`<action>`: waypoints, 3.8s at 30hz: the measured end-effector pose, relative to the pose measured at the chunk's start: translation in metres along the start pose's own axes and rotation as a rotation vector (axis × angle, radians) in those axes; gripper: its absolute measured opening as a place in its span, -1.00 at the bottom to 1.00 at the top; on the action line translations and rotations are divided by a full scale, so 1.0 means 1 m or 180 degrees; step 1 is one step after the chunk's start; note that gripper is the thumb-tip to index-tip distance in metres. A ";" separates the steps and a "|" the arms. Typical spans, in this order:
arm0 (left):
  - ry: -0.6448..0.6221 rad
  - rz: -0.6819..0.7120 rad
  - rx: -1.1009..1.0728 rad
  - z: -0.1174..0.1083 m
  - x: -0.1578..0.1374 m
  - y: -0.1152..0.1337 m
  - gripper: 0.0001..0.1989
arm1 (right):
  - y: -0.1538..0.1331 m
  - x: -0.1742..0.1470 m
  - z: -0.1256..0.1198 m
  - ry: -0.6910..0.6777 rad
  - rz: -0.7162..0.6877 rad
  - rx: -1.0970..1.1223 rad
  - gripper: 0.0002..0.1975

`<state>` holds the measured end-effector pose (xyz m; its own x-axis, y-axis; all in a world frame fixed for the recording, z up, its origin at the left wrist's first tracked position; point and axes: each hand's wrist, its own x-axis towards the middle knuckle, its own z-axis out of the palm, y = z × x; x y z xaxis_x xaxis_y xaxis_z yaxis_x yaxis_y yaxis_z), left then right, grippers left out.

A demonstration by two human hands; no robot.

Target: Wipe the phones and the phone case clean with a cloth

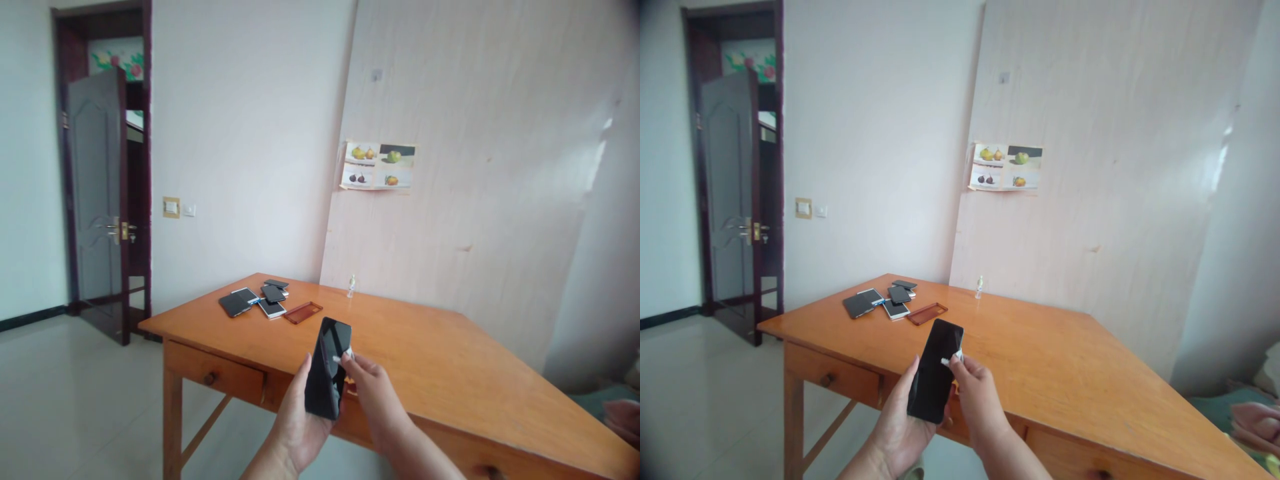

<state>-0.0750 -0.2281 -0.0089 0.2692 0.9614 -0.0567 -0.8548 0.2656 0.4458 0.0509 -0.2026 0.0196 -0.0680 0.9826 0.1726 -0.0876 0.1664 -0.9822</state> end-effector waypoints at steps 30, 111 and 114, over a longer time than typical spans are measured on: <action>-0.0205 -0.0300 -0.0588 0.008 -0.003 0.001 -0.68 | -0.025 -0.003 -0.023 0.0253 -0.3258 -0.4666 -0.56; -0.0328 -0.0474 -0.0365 0.001 -0.006 0.006 -0.58 | -0.004 -0.029 -0.015 -0.0214 -0.3558 -0.4613 -0.50; -0.0358 -0.0382 -0.0200 0.004 -0.003 0.001 -0.60 | -0.025 -0.001 -0.027 0.0295 -0.3137 -0.4600 -0.48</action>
<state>-0.0754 -0.2310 -0.0047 0.4159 0.9094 -0.0042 -0.8386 0.3853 0.3851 0.0799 -0.2054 0.0421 -0.4820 0.4711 0.7388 0.8228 0.5331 0.1969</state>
